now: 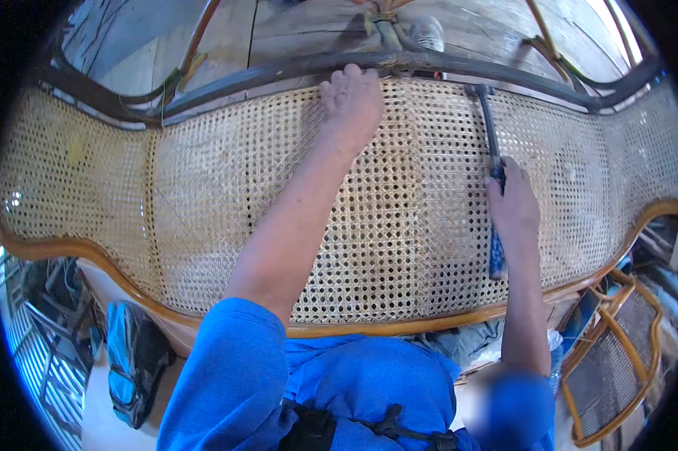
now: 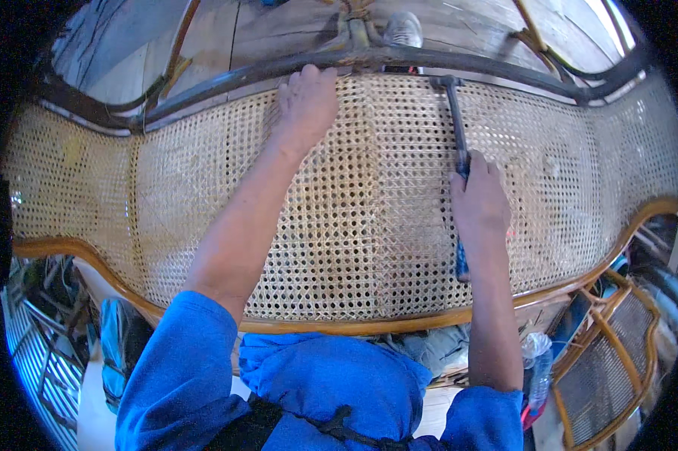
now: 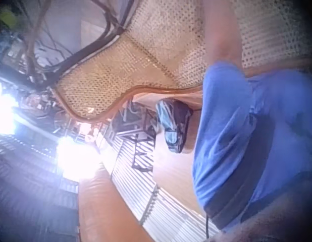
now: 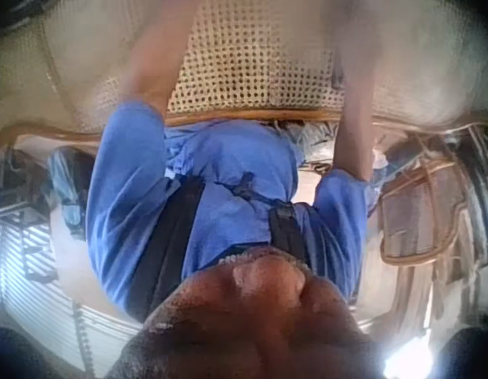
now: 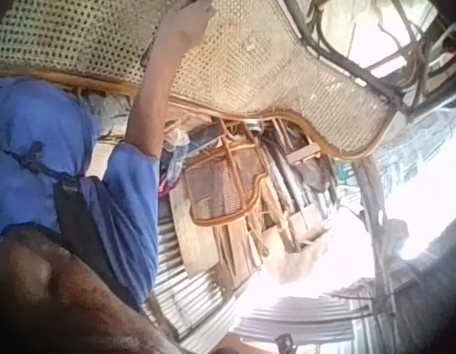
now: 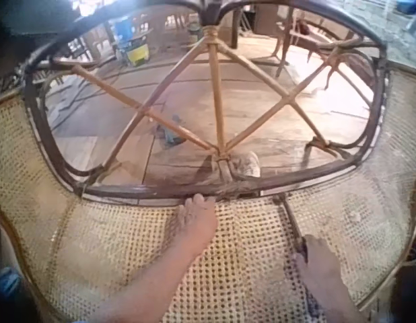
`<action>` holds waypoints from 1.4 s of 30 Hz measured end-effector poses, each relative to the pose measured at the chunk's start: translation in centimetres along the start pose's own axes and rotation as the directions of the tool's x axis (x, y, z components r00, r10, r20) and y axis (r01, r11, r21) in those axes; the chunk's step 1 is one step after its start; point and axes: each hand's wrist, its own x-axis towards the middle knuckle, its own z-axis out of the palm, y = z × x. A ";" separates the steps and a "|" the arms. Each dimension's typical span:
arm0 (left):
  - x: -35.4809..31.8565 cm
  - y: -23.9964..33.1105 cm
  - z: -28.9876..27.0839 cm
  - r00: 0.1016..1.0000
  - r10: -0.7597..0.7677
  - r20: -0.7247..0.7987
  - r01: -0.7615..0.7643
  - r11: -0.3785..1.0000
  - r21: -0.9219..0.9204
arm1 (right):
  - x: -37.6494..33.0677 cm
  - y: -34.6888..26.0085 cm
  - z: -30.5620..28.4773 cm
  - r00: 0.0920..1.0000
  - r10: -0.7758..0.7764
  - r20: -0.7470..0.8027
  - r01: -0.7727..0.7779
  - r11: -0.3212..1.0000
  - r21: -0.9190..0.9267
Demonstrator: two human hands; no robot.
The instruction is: The person weaves a thin cane strip into the edge of a rattan chair seat. They use a hammer to tap the cane into place and a red bottle to apply liquid along the edge.
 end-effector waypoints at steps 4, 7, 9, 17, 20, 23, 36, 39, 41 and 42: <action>0.2 1.6 -1.0 0.997 0.068 0.030 -0.069 0.997 0.037 | 1.1 1.8 -0.1 0.999 -0.006 0.038 0.003 0.996 0.084; 0.0 0.8 0.0 0.976 0.217 -0.001 -0.216 0.972 0.093 | 1.5 2.1 -0.9 0.990 0.050 0.134 -0.069 0.987 0.145; -0.2 0.1 0.1 0.924 0.377 -0.067 -0.371 0.924 0.094 | 0.2 2.0 -0.5 0.998 0.023 -0.056 -0.004 0.948 0.318; -0.3 -0.5 1.3 0.945 0.327 -0.001 -0.319 0.922 0.221 | -18.1 10.8 -0.6 0.790 0.305 -0.532 0.092 0.799 0.595; 0.5 -1.6 1.0 0.926 0.372 0.060 -0.375 0.890 0.260 | -27.4 19.0 1.9 0.651 0.711 -0.267 -0.286 0.555 0.781; 2.1 -2.4 1.8 0.939 0.329 0.098 -0.343 0.914 0.218 | -36.2 23.3 5.0 0.458 0.887 -0.056 -0.594 0.352 0.724; 4.4 -1.6 -1.1 0.909 0.413 0.059 -0.418 0.899 0.135 | -39.9 17.4 17.0 0.818 0.574 -0.018 -0.569 0.815 0.107; 4.6 0.6 -0.4 0.955 0.272 0.117 -0.273 0.962 -0.009 | -41.4 17.6 16.8 0.793 0.604 0.075 -0.607 0.774 0.184; 4.5 1.2 0.5 0.942 0.330 0.050 -0.331 0.944 0.003 | -48.1 19.8 19.7 0.706 0.700 0.110 -0.675 0.617 0.405; 4.3 -0.1 0.0 0.941 0.336 0.036 -0.337 0.941 0.018 | -47.4 19.3 17.9 0.736 0.672 0.081 -0.640 0.651 0.408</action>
